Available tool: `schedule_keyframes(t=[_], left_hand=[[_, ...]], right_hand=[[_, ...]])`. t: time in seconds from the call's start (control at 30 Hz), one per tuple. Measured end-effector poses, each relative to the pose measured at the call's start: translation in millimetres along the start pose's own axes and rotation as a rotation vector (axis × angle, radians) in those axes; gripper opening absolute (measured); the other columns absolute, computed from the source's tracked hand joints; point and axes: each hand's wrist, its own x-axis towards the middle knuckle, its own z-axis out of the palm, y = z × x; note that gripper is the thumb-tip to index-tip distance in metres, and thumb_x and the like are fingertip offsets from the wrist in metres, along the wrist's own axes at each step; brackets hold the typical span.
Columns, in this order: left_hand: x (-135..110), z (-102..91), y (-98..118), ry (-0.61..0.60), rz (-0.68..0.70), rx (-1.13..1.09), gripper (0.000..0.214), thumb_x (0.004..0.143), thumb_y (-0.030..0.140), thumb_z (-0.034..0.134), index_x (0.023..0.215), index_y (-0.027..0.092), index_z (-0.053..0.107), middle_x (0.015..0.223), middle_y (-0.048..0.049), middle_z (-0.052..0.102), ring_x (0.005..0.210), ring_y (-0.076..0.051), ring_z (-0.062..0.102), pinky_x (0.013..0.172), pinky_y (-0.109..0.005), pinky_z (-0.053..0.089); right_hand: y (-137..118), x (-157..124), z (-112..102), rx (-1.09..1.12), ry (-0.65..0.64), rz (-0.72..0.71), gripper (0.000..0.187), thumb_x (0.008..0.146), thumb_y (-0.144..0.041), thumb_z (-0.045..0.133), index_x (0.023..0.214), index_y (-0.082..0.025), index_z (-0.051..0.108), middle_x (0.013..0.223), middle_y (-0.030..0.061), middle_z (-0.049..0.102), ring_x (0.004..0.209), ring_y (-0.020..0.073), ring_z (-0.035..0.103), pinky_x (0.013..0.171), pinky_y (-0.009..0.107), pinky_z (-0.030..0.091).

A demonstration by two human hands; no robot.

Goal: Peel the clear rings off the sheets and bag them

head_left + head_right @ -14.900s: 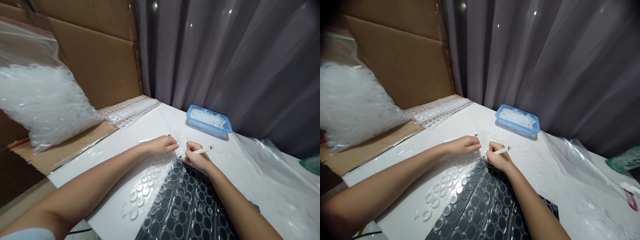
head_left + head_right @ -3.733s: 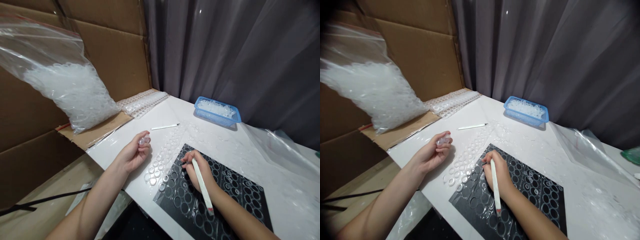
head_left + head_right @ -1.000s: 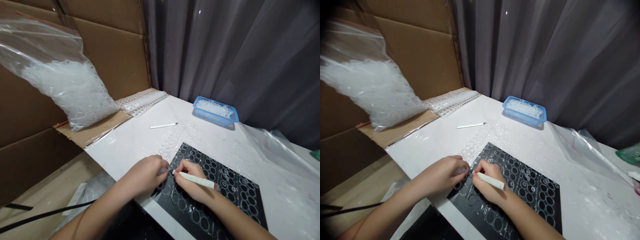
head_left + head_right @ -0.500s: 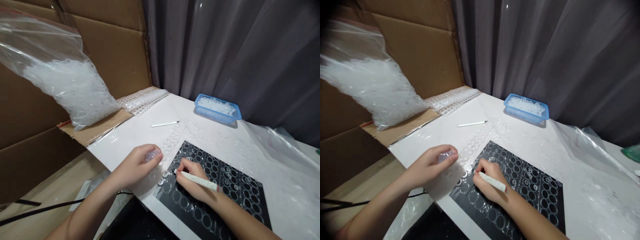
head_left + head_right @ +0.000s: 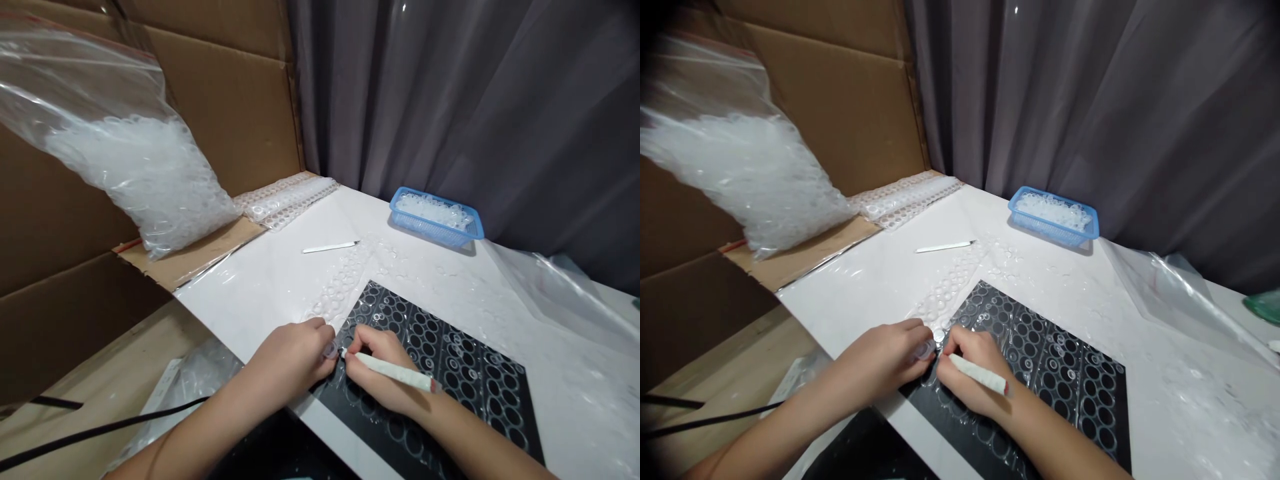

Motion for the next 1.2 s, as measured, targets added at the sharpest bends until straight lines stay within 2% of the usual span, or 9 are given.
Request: schedule_keyframes(t=[0.13, 0.2, 0.33, 0.37, 0.53, 0.7, 0.97, 1.07, 1.2], left_hand=[[2.5, 7.9, -0.4, 0.029, 0.002, 0.075, 0.015, 0.082, 0.021, 0.046, 0.081, 0.016, 0.06, 0.081, -0.008, 0.062, 0.067, -0.021, 0.061, 0.055, -0.027, 0.039], [-1.4, 7.1, -5.9, 0.083, 0.017, -0.032, 0.016, 0.084, 0.023, 0.044, 0.082, 0.016, 0.059, 0.081, -0.0063, 0.062, 0.069, -0.019, 0.061, 0.058, -0.026, 0.04], [-17.2, -5.3, -15.9, 0.308, -0.021, -0.331, 0.023, 0.088, 0.031, 0.04, 0.086, 0.018, 0.058, 0.081, -0.0036, 0.061, 0.075, -0.017, 0.059, 0.067, -0.025, 0.043], [-20.9, -7.8, -16.7, 0.319, -0.023, -0.353, 0.023, 0.088, 0.032, 0.041, 0.086, 0.018, 0.059, 0.081, -0.0034, 0.061, 0.076, -0.017, 0.059, 0.068, -0.025, 0.043], [-27.3, -2.8, -12.0, 0.148, 0.01, -0.273, 0.021, 0.086, 0.027, 0.044, 0.091, 0.018, 0.062, 0.085, -0.0048, 0.062, 0.075, -0.017, 0.06, 0.065, -0.024, 0.042], [-27.8, 4.5, -3.5, 0.059, 0.036, -0.084, 0.018, 0.086, 0.021, 0.043, 0.088, 0.018, 0.061, 0.083, -0.0048, 0.061, 0.071, -0.018, 0.06, 0.061, -0.026, 0.04], [-33.2, 7.7, 8.0, -0.005, -0.053, 0.039, 0.013, 0.085, 0.019, 0.047, 0.094, 0.02, 0.056, 0.086, -0.0053, 0.061, 0.07, -0.02, 0.063, 0.057, -0.025, 0.039], [-32.2, 9.6, 9.5, -0.02, -0.034, 0.008, 0.016, 0.083, 0.014, 0.045, 0.094, 0.02, 0.055, 0.085, -0.0052, 0.061, 0.068, -0.019, 0.062, 0.056, -0.026, 0.038], [-32.5, 7.9, 2.7, 0.065, 0.04, -0.165, 0.01, 0.081, 0.014, 0.044, 0.082, 0.019, 0.053, 0.076, -0.0027, 0.06, 0.067, -0.016, 0.058, 0.058, -0.023, 0.037]], right_hand=[[-0.7, -1.0, 0.6, -0.049, -0.011, -0.019, 0.013, 0.071, -0.014, 0.05, 0.061, -0.02, 0.045, 0.053, -0.0062, 0.044, 0.052, 0.0092, 0.039, 0.049, 0.022, 0.024], [-0.4, -1.4, 0.8, -0.067, -0.014, -0.014, 0.012, 0.07, -0.014, 0.05, 0.061, -0.02, 0.045, 0.053, -0.006, 0.045, 0.051, 0.0094, 0.039, 0.049, 0.022, 0.024], [-0.1, -3.0, 0.3, 0.002, -0.013, -0.002, 0.012, 0.07, -0.012, 0.05, 0.062, -0.02, 0.046, 0.055, -0.0059, 0.046, 0.052, 0.0094, 0.04, 0.049, 0.022, 0.027], [-0.3, -3.7, 0.1, 0.039, -0.013, -0.008, 0.012, 0.07, -0.012, 0.05, 0.063, -0.02, 0.046, 0.056, -0.0058, 0.047, 0.053, 0.0095, 0.041, 0.05, 0.021, 0.028], [-2.9, -7.6, -0.2, 0.118, -0.048, -0.026, 0.012, 0.07, -0.011, 0.051, 0.062, -0.02, 0.047, 0.059, -0.0057, 0.05, 0.055, 0.0093, 0.045, 0.051, 0.021, 0.031], [-2.3, -8.0, 1.6, 0.078, -0.063, -0.042, 0.012, 0.071, -0.013, 0.053, 0.063, -0.02, 0.05, 0.057, -0.0057, 0.052, 0.054, 0.0096, 0.047, 0.05, 0.021, 0.031], [-1.0, -7.4, 4.1, 0.004, -0.095, -0.057, 0.011, 0.073, -0.015, 0.054, 0.064, -0.02, 0.051, 0.058, -0.005, 0.053, 0.056, 0.0105, 0.047, 0.052, 0.022, 0.031], [-0.5, -8.0, 3.6, -0.013, -0.101, -0.072, 0.01, 0.073, -0.017, 0.054, 0.064, -0.02, 0.051, 0.058, -0.0048, 0.052, 0.056, 0.0106, 0.046, 0.052, 0.022, 0.029], [1.8, -8.2, 4.6, -0.015, -0.084, -0.106, 0.01, 0.073, -0.018, 0.055, 0.064, -0.02, 0.051, 0.058, -0.0047, 0.052, 0.055, 0.0105, 0.045, 0.051, 0.022, 0.027]])
